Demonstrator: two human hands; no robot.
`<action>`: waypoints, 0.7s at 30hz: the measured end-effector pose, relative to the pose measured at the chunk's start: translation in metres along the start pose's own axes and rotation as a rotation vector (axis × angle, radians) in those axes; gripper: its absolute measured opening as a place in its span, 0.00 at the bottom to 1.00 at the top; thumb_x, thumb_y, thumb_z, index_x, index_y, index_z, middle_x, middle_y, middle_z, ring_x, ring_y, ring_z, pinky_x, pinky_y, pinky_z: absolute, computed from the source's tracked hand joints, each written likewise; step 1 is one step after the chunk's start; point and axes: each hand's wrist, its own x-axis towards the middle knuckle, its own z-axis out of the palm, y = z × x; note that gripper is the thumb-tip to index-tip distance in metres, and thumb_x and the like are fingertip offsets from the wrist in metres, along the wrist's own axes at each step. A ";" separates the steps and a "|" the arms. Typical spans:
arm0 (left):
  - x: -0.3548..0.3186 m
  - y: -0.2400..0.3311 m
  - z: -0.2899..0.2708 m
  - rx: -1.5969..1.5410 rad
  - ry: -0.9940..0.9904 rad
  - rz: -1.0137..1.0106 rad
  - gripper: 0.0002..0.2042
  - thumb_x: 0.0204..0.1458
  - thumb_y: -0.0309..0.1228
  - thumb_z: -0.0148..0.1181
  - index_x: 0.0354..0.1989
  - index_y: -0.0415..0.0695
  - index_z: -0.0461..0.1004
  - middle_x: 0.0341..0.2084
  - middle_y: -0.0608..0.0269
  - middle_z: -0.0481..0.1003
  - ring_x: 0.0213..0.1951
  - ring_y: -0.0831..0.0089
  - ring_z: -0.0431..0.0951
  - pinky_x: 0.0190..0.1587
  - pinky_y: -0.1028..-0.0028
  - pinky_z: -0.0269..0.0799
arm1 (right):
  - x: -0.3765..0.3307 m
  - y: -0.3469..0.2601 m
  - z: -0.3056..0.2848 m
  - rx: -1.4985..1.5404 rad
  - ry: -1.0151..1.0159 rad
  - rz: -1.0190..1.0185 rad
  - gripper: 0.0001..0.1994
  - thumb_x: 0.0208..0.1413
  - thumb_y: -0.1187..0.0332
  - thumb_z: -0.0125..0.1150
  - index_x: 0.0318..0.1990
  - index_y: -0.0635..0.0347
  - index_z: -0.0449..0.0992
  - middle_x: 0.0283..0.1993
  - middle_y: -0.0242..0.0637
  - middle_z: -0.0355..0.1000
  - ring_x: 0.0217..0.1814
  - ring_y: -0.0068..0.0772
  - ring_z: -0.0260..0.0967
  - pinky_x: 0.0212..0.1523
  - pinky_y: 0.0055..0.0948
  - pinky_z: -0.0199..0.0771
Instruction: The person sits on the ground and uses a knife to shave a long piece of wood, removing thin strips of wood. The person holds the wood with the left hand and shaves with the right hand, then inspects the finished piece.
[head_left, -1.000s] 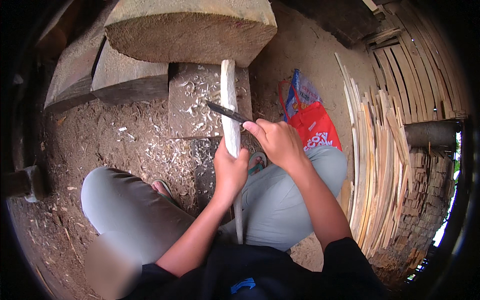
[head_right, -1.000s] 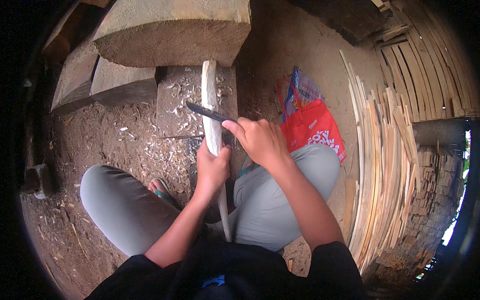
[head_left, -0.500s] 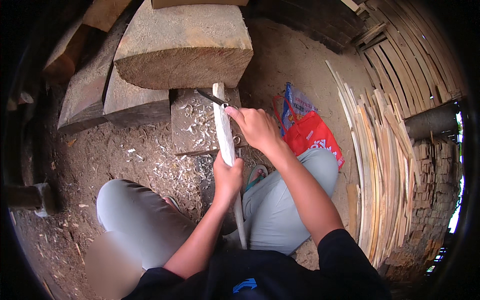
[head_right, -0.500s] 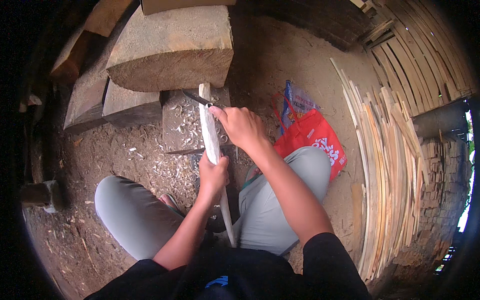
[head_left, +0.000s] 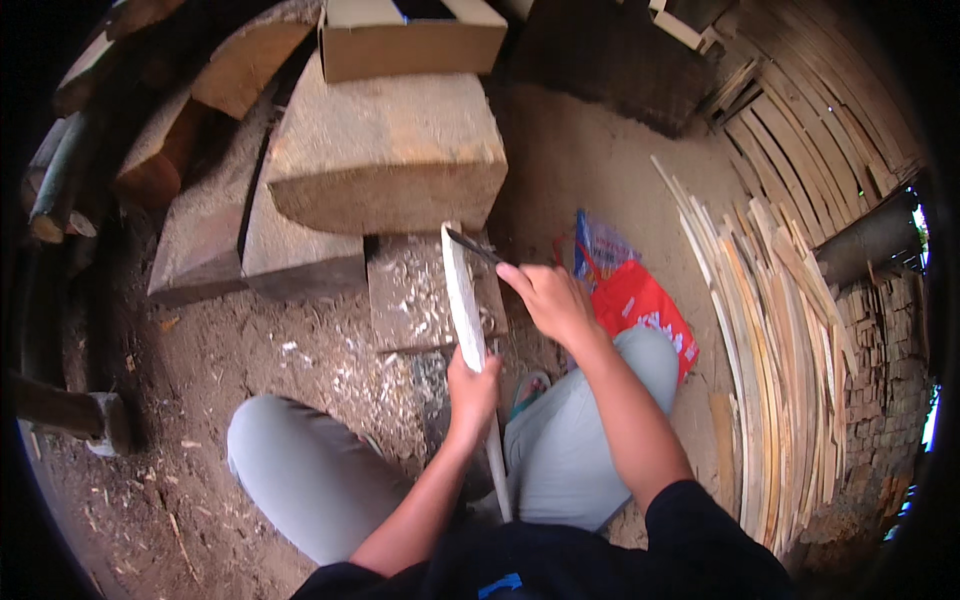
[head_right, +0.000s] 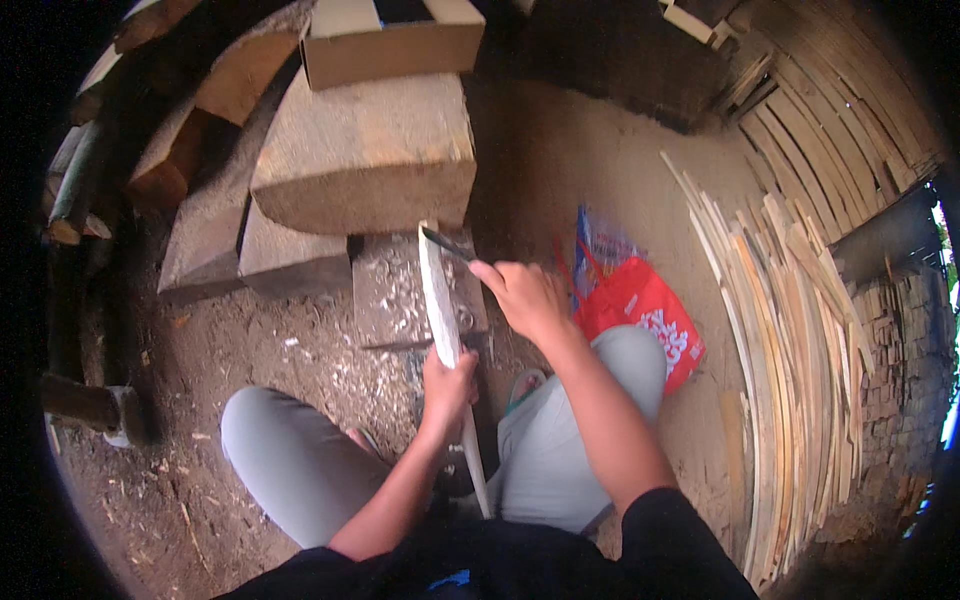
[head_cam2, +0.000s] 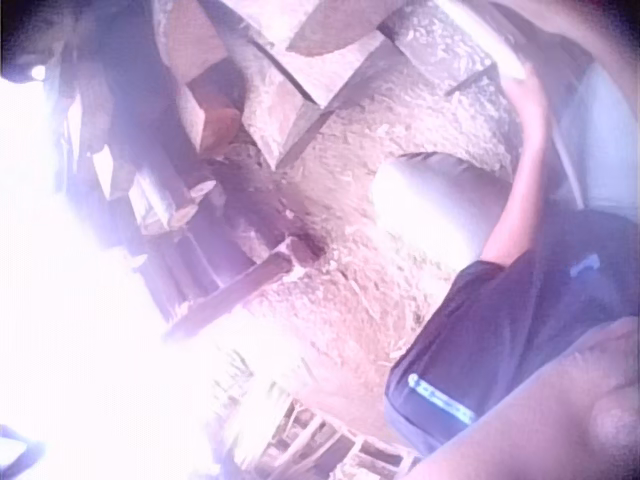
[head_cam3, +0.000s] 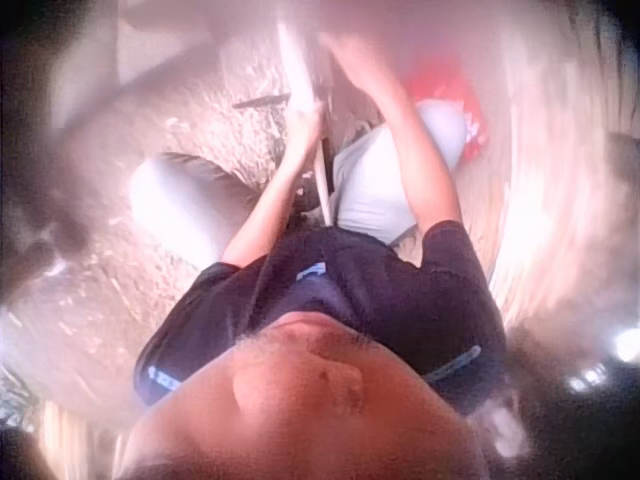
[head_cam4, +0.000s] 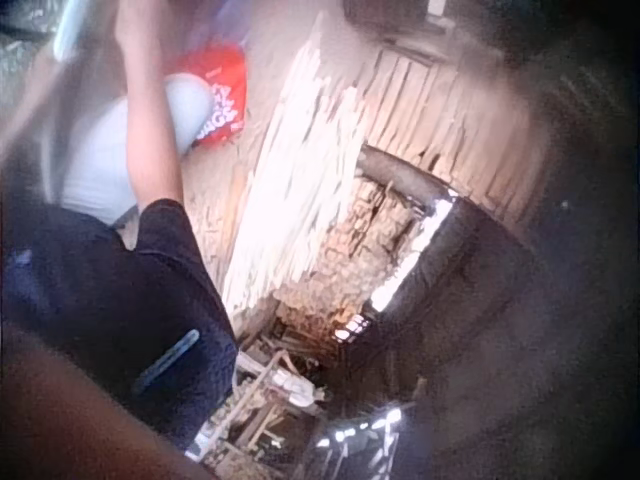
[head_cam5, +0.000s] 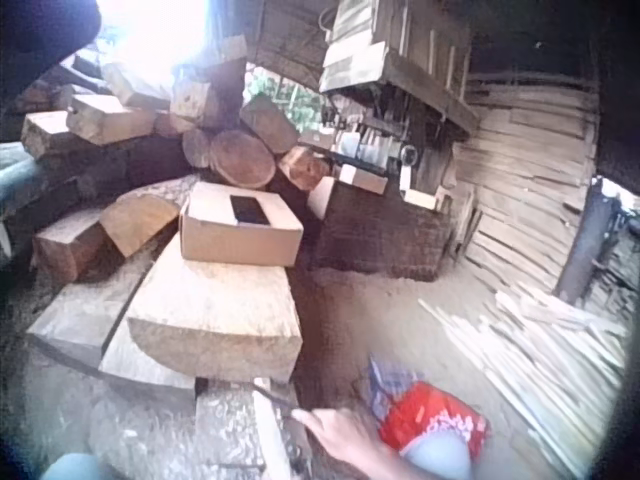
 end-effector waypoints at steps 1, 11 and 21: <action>-0.001 -0.004 0.004 -0.042 -0.016 0.001 0.06 0.53 0.24 0.59 0.38 0.40 0.70 0.27 0.68 0.71 0.30 0.79 0.70 0.33 0.74 0.68 | -0.004 0.006 -0.009 0.034 0.004 0.020 0.33 0.65 0.38 0.46 0.30 0.66 0.76 0.30 0.59 0.73 0.39 0.66 0.72 0.36 0.50 0.70; -0.033 0.046 0.014 -0.164 -0.098 -0.071 0.07 0.58 0.29 0.56 0.41 0.44 0.66 0.21 0.72 0.65 0.18 0.83 0.63 0.17 0.77 0.58 | -0.001 0.012 -0.014 0.530 0.252 -0.112 0.16 0.58 0.64 0.66 0.43 0.63 0.65 0.34 0.34 0.66 0.36 0.23 0.63 0.37 0.30 0.67; -0.031 0.037 0.009 -0.136 -0.083 -0.036 0.07 0.59 0.30 0.55 0.41 0.45 0.66 0.21 0.73 0.65 0.18 0.83 0.63 0.18 0.78 0.58 | 0.021 -0.014 -0.027 0.994 0.322 -0.130 0.09 0.65 0.66 0.62 0.45 0.62 0.73 0.30 0.27 0.69 0.22 0.13 0.63 0.20 0.16 0.64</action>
